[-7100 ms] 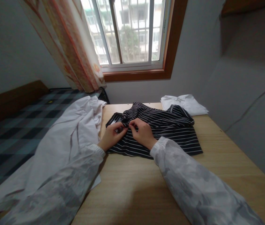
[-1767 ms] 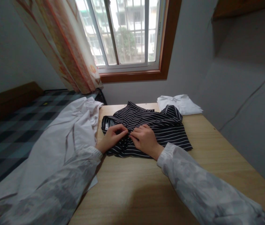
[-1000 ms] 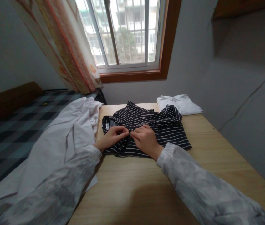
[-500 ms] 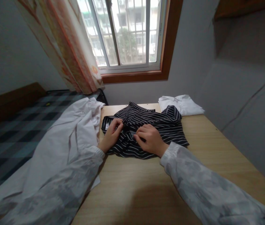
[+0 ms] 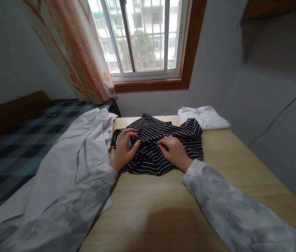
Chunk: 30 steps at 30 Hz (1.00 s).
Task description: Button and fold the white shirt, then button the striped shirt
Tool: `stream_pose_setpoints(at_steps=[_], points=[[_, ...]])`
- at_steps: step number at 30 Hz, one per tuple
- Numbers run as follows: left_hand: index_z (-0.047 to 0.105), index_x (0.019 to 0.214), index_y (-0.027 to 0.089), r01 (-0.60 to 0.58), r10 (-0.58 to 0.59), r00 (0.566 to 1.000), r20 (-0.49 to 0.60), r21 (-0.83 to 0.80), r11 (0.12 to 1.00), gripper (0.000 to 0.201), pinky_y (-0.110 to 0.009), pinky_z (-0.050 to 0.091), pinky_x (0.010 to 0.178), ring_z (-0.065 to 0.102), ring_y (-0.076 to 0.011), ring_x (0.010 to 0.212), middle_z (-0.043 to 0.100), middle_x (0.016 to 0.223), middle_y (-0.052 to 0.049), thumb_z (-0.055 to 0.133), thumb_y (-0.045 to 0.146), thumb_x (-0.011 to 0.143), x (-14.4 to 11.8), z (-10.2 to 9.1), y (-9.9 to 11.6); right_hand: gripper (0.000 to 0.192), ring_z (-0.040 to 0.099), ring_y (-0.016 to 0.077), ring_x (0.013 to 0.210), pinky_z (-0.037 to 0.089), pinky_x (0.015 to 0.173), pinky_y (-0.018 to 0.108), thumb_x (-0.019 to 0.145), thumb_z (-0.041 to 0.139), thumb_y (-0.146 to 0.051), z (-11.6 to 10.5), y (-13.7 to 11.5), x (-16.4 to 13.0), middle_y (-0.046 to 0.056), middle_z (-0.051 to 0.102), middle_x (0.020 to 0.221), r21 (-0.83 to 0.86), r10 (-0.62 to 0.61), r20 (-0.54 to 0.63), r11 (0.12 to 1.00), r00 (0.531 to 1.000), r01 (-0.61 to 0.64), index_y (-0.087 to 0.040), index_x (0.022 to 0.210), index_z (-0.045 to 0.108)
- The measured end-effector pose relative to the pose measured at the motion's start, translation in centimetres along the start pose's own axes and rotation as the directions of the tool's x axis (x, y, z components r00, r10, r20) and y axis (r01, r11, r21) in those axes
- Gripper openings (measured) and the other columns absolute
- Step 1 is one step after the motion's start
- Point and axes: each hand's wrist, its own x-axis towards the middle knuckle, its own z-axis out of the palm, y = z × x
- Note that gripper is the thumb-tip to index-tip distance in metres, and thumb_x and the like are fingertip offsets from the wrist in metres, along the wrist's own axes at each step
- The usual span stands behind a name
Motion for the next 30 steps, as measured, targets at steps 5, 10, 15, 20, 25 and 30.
stream_pose_setpoints(at_steps=[5,10,15,20,25,30], points=[[0.071,0.127,0.023,-0.044,0.067,0.944,0.323,-0.079,0.996,0.031,-0.047,0.052,0.108,0.07,-0.0284,0.115,0.077,0.125,-0.01,0.074,0.037,0.099,-0.4,0.4,1.6,0.016,0.067,0.0261,0.096,0.05,0.091,0.044,0.11,0.061,-0.025,-0.1,-1.2,-0.1,0.007,0.078,0.103,0.0,-0.123,-0.019,0.992,0.992,0.123,-0.025,0.11,0.077],[0.079,0.104,0.021,0.091,-0.004,0.899,0.438,-0.179,0.98,0.027,-0.035,0.056,0.085,0.074,-0.0213,0.092,0.081,0.102,-0.007,0.061,0.039,0.109,-0.7,1.7,0.4,0.018,0.064,0.0265,0.098,0.048,0.093,0.045,0.111,0.06,-0.024,-0.2,-1.5,-0.2,0.007,0.077,0.104,-0.088,-0.153,-0.025,0.985,0.988,0.151,-0.024,0.11,0.078],[0.082,0.106,0.02,0.087,0.027,0.883,0.468,-0.221,0.971,0.022,-0.032,0.055,0.081,0.074,-0.02,0.087,0.082,0.1,-0.006,0.072,0.04,0.103,-0.7,1.9,-0.2,0.016,0.063,0.0266,0.098,0.047,0.093,0.045,0.11,0.061,-0.024,0.0,-1.6,-0.2,0.007,0.076,0.104,-0.123,-0.151,-0.052,0.982,0.987,0.144,-0.024,0.109,0.077],[0.082,0.102,0.019,0.133,-0.002,0.872,0.489,-0.234,0.963,0.026,-0.031,0.054,0.08,0.071,-0.0192,0.086,0.081,0.097,-0.006,0.068,0.04,0.105,-0.5,1.9,-0.2,0.013,0.065,0.0273,0.098,0.047,0.094,0.047,0.109,0.064,-0.025,-0.2,-1.9,-0.3,0.006,0.078,0.105,-0.117,-0.116,-0.063,0.987,0.991,0.108,-0.026,0.114,0.077],[0.08,0.093,0.018,0.232,-0.041,0.832,0.553,-0.281,0.931,0.036,-0.03,0.052,0.077,0.067,-0.0178,0.082,0.078,0.089,-0.004,0.061,0.045,0.108,-0.2,1.6,-0.1,0.01,0.065,0.027,0.098,0.047,0.097,0.048,0.108,0.068,-0.026,-0.3,-1.8,-0.3,0.005,0.081,0.104,-0.12,-0.117,-0.089,0.987,0.989,0.106,-0.027,0.104,0.077],[0.081,0.1,0.018,0.234,-0.029,0.83,0.557,-0.301,0.924,0.025,-0.031,0.054,0.079,0.069,-0.0183,0.085,0.08,0.093,-0.005,0.069,0.041,0.102,-0.3,1.6,-0.1,0.012,0.063,0.0271,0.097,0.046,0.097,0.049,0.106,0.07,-0.027,-0.4,-1.8,-0.3,0.004,0.08,0.102,-0.135,-0.128,-0.112,0.984,0.985,0.112,-0.029,0.1,0.08]])
